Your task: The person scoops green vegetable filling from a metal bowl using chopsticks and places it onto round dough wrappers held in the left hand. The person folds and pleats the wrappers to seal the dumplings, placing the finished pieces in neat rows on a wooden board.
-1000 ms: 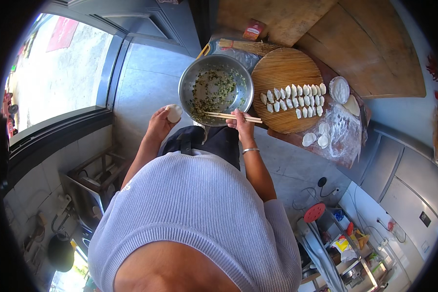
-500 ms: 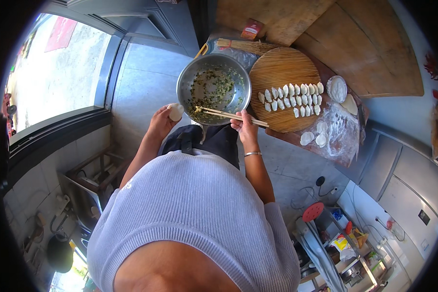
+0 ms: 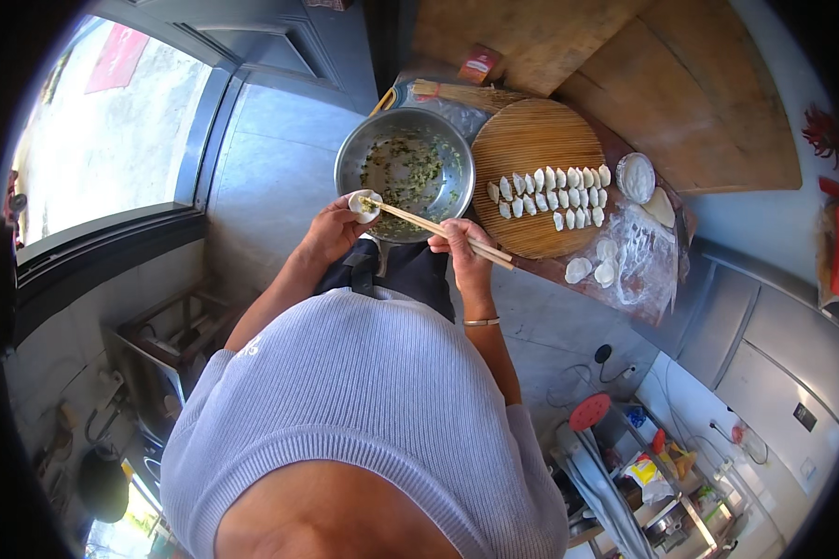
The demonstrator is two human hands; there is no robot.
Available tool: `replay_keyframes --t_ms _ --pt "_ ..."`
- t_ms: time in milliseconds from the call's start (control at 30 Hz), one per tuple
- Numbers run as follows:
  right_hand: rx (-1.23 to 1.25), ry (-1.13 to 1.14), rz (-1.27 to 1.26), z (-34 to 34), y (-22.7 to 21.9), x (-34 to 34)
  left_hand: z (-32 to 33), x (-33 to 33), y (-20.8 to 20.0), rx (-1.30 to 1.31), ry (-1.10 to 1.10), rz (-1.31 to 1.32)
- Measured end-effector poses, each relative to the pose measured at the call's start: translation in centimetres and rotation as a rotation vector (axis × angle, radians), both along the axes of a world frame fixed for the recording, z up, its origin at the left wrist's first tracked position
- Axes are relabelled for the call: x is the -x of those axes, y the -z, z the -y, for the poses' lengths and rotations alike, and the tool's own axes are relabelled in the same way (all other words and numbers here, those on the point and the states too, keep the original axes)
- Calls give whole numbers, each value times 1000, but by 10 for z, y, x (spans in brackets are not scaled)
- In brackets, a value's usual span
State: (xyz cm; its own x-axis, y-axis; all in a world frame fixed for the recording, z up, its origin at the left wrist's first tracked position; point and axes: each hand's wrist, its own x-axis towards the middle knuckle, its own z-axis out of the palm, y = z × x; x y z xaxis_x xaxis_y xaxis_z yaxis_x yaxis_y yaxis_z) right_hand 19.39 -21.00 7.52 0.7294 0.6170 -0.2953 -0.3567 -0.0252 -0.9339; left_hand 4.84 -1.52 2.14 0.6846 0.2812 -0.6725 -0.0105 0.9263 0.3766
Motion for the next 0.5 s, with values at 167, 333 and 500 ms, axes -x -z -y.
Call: replay_keyframes --t_ms 167,333,500 --pt "-51 -131 365 -3 -28 2 -3 -4 -10 7 -33 46" --pt "-62 -70 349 -1 -43 -4 -6 -4 -19 -4 3 90" --pt "-141 47 67 7 -35 -13 -6 -1 -26 5 39 157"
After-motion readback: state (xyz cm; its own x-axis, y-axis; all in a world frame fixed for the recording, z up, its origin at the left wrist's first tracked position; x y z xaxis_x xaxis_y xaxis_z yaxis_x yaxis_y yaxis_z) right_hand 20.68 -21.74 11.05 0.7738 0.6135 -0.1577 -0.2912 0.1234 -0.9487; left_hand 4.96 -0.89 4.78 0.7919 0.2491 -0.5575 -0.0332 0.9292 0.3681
